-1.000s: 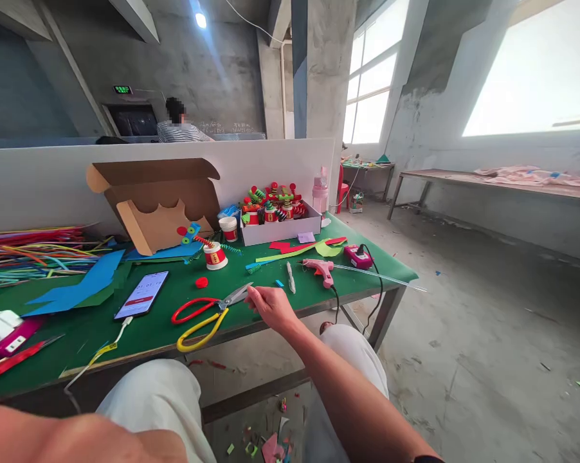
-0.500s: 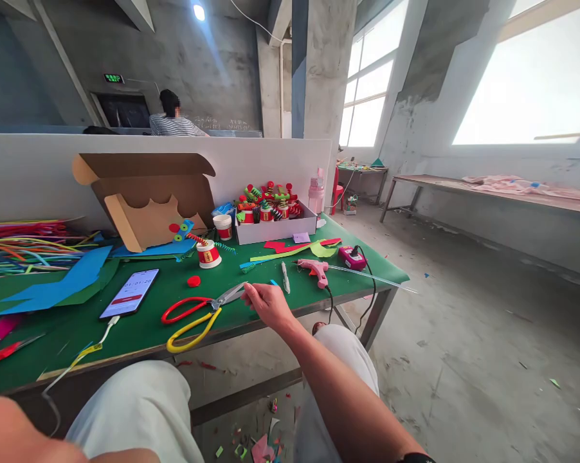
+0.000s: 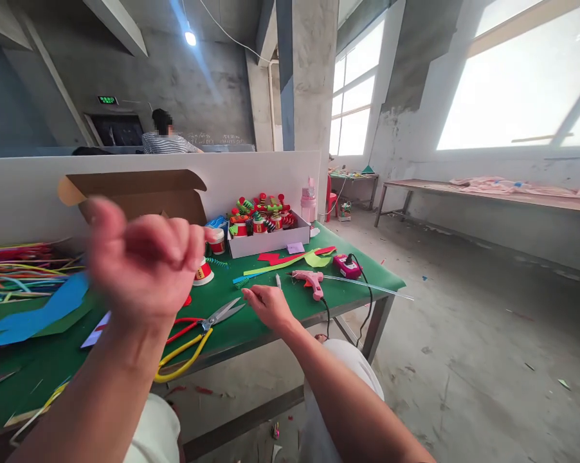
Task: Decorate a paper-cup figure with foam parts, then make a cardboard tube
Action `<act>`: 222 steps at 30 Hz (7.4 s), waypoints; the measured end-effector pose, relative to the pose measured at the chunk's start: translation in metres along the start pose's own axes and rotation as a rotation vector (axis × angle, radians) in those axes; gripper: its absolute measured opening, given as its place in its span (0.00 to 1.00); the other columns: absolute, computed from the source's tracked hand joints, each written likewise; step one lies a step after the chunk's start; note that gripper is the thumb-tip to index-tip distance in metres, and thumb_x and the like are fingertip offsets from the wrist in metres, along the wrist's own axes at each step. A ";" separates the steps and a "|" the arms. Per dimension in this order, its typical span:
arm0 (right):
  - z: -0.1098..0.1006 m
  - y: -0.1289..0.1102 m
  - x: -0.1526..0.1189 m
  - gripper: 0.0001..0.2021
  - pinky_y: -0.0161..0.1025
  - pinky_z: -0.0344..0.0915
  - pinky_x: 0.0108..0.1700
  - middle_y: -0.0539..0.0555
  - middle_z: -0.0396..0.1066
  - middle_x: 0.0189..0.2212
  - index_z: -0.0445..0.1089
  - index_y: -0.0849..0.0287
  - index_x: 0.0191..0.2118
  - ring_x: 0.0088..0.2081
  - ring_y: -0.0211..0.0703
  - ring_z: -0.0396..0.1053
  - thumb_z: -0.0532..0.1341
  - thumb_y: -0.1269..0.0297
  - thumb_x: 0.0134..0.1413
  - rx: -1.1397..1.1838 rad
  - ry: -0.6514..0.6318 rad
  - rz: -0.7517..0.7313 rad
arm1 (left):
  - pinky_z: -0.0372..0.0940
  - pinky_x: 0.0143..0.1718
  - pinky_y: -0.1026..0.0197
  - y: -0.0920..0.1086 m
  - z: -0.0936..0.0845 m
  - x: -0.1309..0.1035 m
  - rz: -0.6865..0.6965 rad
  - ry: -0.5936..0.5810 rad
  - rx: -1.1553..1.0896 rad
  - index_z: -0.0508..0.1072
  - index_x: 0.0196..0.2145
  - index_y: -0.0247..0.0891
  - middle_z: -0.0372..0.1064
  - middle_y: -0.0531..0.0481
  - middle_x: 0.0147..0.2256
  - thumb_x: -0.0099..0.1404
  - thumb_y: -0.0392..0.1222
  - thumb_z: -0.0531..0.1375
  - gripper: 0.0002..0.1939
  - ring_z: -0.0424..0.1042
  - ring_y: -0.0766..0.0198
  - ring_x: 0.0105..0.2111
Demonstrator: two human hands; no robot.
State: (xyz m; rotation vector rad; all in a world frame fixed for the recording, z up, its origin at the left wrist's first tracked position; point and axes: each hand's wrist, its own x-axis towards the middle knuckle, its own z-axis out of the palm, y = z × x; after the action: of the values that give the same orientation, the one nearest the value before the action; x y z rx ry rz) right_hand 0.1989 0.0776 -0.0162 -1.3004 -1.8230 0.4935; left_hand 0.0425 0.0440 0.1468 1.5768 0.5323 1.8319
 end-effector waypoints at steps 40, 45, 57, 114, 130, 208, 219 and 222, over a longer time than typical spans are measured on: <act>0.006 0.015 0.018 0.12 0.33 0.51 0.26 0.48 0.67 0.19 0.70 0.57 0.25 0.22 0.36 0.60 0.58 0.65 0.59 0.016 -0.133 -0.011 | 0.64 0.36 0.62 -0.142 -0.074 0.106 -0.103 -0.388 1.351 0.78 0.37 0.37 0.78 0.46 0.37 0.64 0.43 0.51 0.17 0.73 0.58 0.36; 0.012 0.010 0.015 0.11 0.33 0.53 0.29 0.50 0.72 0.23 0.71 0.58 0.26 0.26 0.37 0.65 0.58 0.67 0.60 -0.043 -0.207 -0.029 | 0.58 0.26 0.65 -0.110 -0.106 0.059 -0.226 -0.368 1.337 0.78 0.32 0.41 0.74 0.54 0.24 0.63 0.51 0.53 0.17 0.69 0.63 0.25; 0.014 0.006 0.012 0.09 0.33 0.56 0.32 0.53 0.76 0.29 0.75 0.58 0.31 0.32 0.40 0.71 0.58 0.68 0.61 -0.154 -0.293 -0.044 | 0.65 0.47 0.56 -0.152 -0.125 -0.022 -0.536 -0.959 1.545 0.76 0.46 0.38 0.74 0.41 0.47 0.63 0.33 0.51 0.18 0.73 0.53 0.48; -0.026 0.028 0.036 0.12 0.41 0.63 0.49 0.60 0.75 0.43 0.76 0.61 0.42 0.46 0.50 0.71 0.55 0.72 0.60 -0.619 -0.247 0.052 | 0.68 0.37 0.60 -0.099 -0.159 -0.063 -0.287 -0.357 1.264 0.78 0.35 0.40 0.79 0.47 0.37 0.64 0.44 0.51 0.16 0.76 0.58 0.35; 0.017 0.027 0.133 0.16 0.37 0.65 0.46 0.58 0.74 0.49 0.75 0.55 0.50 0.51 0.49 0.71 0.54 0.68 0.62 -0.805 -0.400 0.133 | 0.68 0.37 0.61 -0.095 -0.150 -0.076 -0.126 -0.327 1.150 0.76 0.35 0.41 0.78 0.50 0.36 0.68 0.38 0.51 0.13 0.76 0.61 0.36; 0.088 -0.064 0.232 0.35 0.48 0.69 0.50 0.61 0.70 0.52 0.65 0.57 0.56 0.52 0.52 0.68 0.72 0.66 0.37 0.247 -0.292 0.068 | 0.63 0.36 0.59 -0.133 -0.186 -0.018 -0.539 -0.168 1.309 0.72 0.33 0.39 0.75 0.45 0.32 0.60 0.31 0.59 0.05 0.74 0.54 0.39; 0.076 -0.003 0.159 0.17 0.50 0.67 0.47 0.60 0.75 0.41 0.71 0.60 0.45 0.44 0.55 0.72 0.64 0.58 0.51 -0.254 -0.084 0.085 | 0.62 0.39 0.57 -0.131 -0.165 -0.016 -0.462 -0.431 1.381 0.76 0.34 0.38 0.78 0.44 0.35 0.68 0.39 0.53 0.12 0.71 0.53 0.41; 0.082 -0.018 0.158 0.31 0.52 0.59 0.57 0.65 0.65 0.57 0.63 0.59 0.57 0.59 0.61 0.61 0.67 0.56 0.47 -0.538 0.001 -0.127 | 0.62 0.38 0.57 -0.126 -0.155 -0.019 -0.427 -0.404 1.401 0.77 0.33 0.38 0.78 0.44 0.34 0.68 0.36 0.52 0.13 0.71 0.53 0.40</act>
State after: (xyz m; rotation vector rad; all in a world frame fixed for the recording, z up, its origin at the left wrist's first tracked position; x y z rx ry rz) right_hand 0.1025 0.2265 0.0106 -1.5110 -2.1046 -0.0801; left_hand -0.0809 0.1365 0.0179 2.2634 2.0016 0.6312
